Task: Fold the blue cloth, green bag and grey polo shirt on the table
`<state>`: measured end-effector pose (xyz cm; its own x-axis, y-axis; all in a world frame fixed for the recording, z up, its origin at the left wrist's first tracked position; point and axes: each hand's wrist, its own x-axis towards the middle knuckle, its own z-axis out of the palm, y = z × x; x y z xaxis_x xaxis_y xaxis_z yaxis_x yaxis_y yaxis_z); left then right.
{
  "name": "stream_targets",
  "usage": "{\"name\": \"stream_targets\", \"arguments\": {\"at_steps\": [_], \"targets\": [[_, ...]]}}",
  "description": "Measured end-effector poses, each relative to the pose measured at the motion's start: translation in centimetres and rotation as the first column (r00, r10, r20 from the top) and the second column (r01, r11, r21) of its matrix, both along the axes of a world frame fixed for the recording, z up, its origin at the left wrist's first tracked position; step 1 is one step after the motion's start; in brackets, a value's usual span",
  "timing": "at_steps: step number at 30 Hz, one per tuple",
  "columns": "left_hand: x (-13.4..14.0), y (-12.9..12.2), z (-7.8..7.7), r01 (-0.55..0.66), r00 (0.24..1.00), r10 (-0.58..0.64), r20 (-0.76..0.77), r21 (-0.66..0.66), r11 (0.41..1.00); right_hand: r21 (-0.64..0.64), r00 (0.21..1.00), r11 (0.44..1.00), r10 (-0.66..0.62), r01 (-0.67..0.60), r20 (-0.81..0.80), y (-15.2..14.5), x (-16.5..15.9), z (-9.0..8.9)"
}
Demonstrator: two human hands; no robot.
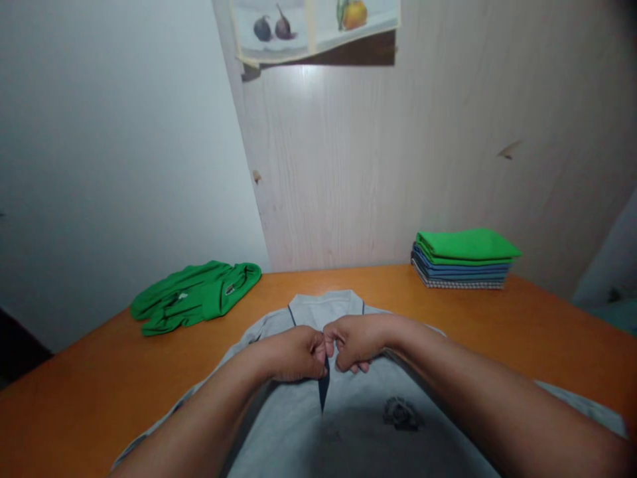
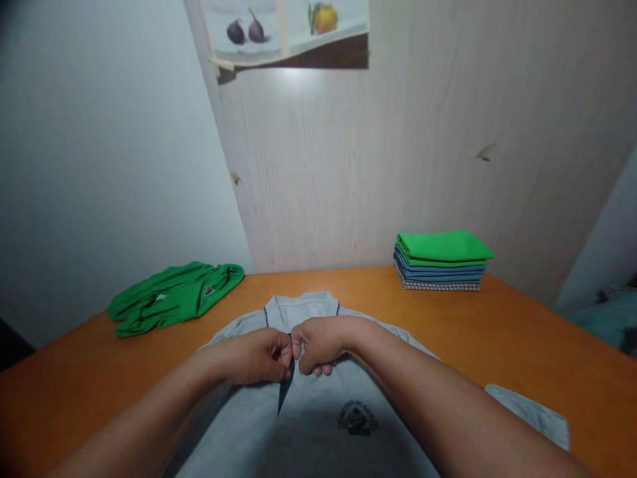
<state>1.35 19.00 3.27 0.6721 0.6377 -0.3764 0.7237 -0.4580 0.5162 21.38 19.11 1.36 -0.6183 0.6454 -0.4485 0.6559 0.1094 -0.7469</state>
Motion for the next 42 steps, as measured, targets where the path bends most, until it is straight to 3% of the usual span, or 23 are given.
{"name": "stream_targets", "arguments": {"at_steps": [8,11,18,23,28,33,39,42], "targets": [[0.7,-0.7,0.6,-0.073,0.994,0.074,-0.082,0.018,0.997,0.024,0.999,1.0,-0.001,0.0,0.039,-0.4,-0.4,0.7],[1.0,-1.7,0.5,-0.11,0.988,0.119,-0.099,0.096,0.989,0.035,0.999,0.999,0.006,-0.007,0.036,-0.6,-0.4,1.0],[0.7,-3.8,-1.6,-0.27,0.955,0.243,0.169,0.159,0.95,-0.007,0.999,1.0,0.026,-0.026,0.038,-0.6,-0.1,1.1],[0.1,-3.5,-2.1,-0.275,0.951,0.237,0.196,0.191,0.942,0.16,0.993,0.985,0.049,-0.065,0.106,-1.1,0.0,1.2],[0.4,-3.3,-2.3,-0.264,0.946,0.227,0.232,0.144,0.954,0.397,0.978,0.901,0.108,-0.172,0.178,-1.8,-0.1,1.7],[0.7,-3.7,-1.4,-0.311,0.941,0.281,0.19,0.15,0.939,0.433,0.962,0.875,0.116,-0.217,0.247,-2.3,0.1,2.8],[1.1,-4.4,-0.6,-0.38,0.917,0.353,0.187,0.132,0.916,0.603,0.972,0.766,0.126,-0.222,0.198,-2.7,0.6,4.4],[1.4,-4.5,-1.0,-0.384,0.899,0.355,0.256,0.07,0.921,0.566,0.98,0.802,0.123,-0.189,0.154,-3.0,0.4,4.6]]}}
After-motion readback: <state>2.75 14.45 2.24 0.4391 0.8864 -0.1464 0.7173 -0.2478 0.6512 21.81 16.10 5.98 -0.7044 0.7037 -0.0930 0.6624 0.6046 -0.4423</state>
